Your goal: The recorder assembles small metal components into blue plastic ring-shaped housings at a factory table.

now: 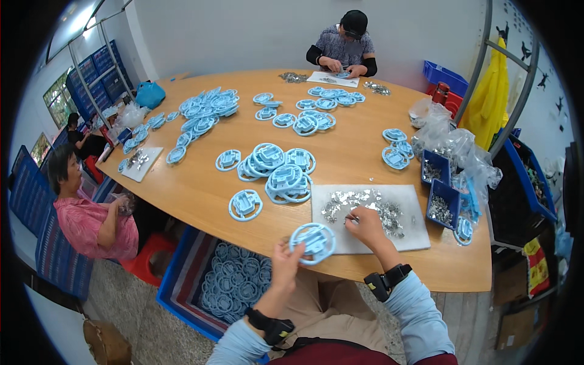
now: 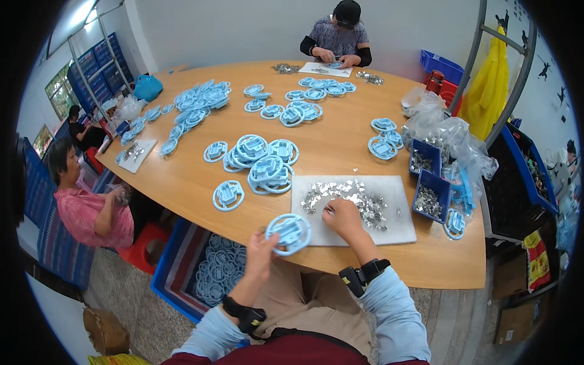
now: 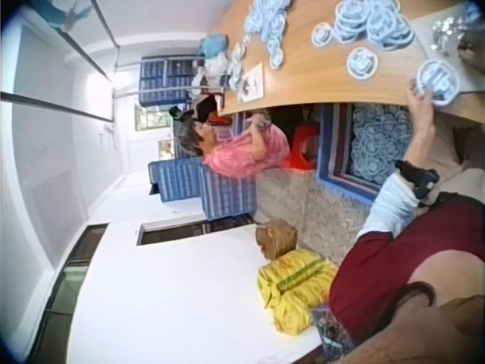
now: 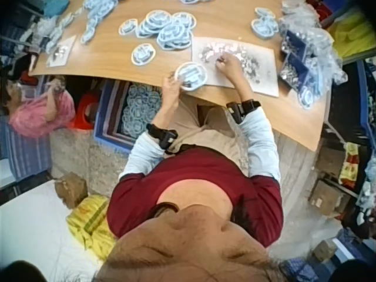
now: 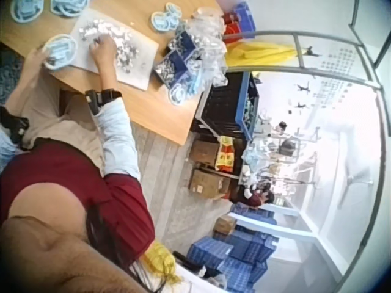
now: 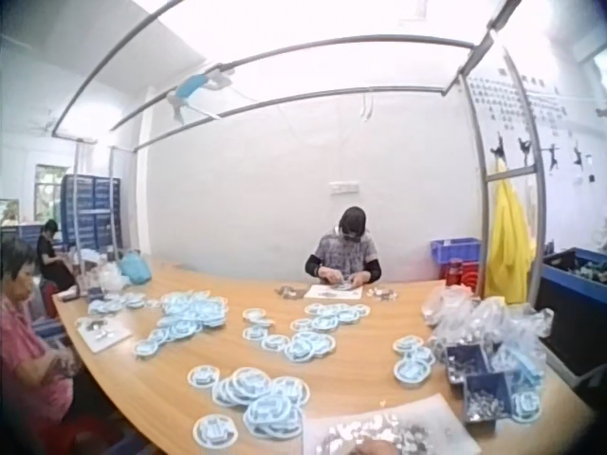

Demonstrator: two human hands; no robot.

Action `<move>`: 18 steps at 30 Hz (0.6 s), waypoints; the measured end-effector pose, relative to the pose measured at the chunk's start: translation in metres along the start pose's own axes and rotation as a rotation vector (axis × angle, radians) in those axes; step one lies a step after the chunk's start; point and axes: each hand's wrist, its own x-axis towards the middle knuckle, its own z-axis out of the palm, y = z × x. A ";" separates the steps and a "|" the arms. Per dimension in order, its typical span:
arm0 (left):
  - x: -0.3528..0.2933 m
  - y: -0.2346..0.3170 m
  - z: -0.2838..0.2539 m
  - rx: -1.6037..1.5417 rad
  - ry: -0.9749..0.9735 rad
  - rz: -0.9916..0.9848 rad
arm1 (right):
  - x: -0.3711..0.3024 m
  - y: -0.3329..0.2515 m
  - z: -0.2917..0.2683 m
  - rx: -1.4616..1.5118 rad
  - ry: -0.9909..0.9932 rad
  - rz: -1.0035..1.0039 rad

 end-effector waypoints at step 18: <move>-0.015 0.029 -0.005 1.166 -0.318 0.506 | -0.051 0.004 -0.017 0.052 0.151 0.076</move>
